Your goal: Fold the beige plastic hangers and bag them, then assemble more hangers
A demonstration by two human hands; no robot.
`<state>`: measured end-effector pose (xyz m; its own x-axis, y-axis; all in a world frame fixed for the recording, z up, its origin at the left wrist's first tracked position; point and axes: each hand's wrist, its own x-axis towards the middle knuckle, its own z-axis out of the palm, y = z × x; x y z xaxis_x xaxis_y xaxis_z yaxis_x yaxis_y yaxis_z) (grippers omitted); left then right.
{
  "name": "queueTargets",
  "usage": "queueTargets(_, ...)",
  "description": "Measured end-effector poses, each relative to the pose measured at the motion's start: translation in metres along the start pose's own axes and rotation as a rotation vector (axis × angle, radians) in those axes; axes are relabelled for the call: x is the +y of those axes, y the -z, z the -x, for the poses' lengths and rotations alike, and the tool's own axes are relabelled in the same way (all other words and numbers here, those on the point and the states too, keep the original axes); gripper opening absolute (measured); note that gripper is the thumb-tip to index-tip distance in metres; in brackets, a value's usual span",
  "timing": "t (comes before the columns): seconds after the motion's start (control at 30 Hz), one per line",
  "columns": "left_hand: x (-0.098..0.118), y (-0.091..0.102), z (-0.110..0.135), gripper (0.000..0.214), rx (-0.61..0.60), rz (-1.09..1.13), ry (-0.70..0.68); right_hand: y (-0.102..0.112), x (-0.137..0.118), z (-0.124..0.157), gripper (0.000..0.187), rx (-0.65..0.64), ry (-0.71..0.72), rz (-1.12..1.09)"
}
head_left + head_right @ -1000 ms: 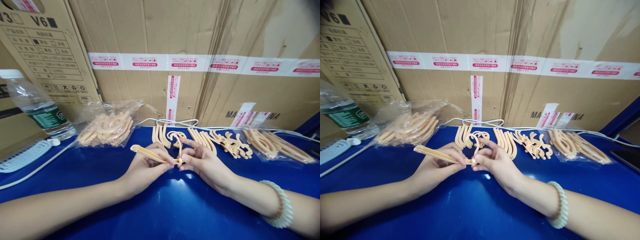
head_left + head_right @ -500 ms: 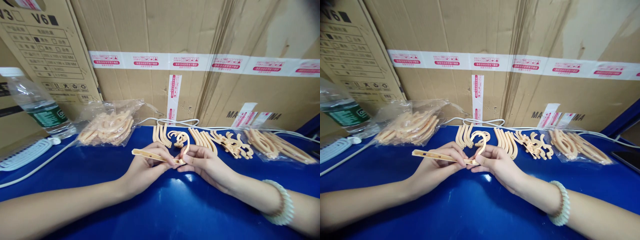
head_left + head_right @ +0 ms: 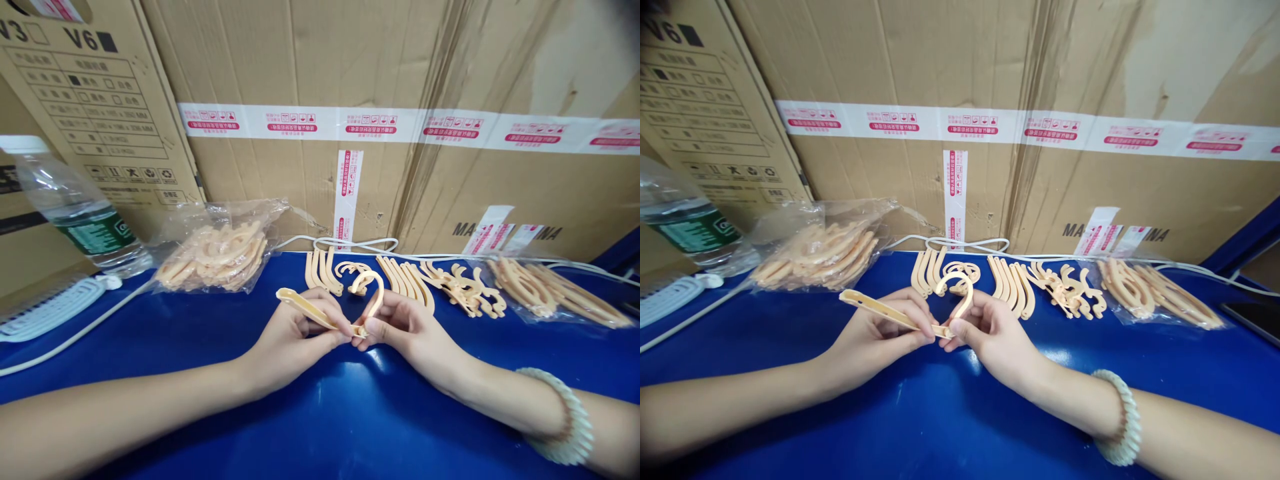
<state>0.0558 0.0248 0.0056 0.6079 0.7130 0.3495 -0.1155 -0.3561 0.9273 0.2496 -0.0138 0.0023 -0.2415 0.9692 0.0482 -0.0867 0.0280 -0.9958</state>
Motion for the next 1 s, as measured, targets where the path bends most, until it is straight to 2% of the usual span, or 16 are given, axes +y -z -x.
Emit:
queueTargets(0.37, 0.003, -0.005, -0.001, 0.007, 0.075, -0.056, 0.062, -0.003, 0.002, 0.001, 0.031, -0.006, 0.023, 0.032)
queueTargets(0.47, 0.001, -0.004, -0.003, 0.004, 0.103, -0.014, 0.125, -0.004, 0.004, 0.001, 0.027, 0.009, 0.069, 0.051)
queueTargets(0.63, -0.003, 0.0, -0.007, 0.029, 0.201, 0.073, 0.249, -0.005, 0.002, 0.002, 0.028, 0.08, 0.142, 0.11)
queueTargets(0.77, -0.004, -0.001, -0.008, 0.039, 0.15, 0.084, 0.272, -0.007, 0.0, 0.002, 0.032, 0.066, 0.1, 0.104)
queueTargets(0.9, -0.003, -0.004, -0.007, 0.033, 0.064, 0.115, 0.337, -0.01, -0.001, 0.002, 0.034, 0.031, 0.078, 0.077)
queueTargets(1.0, -0.002, -0.003, -0.007, 0.029, 0.075, 0.139, 0.348, -0.005, -0.008, -0.001, 0.035, 0.075, 0.093, 0.167)
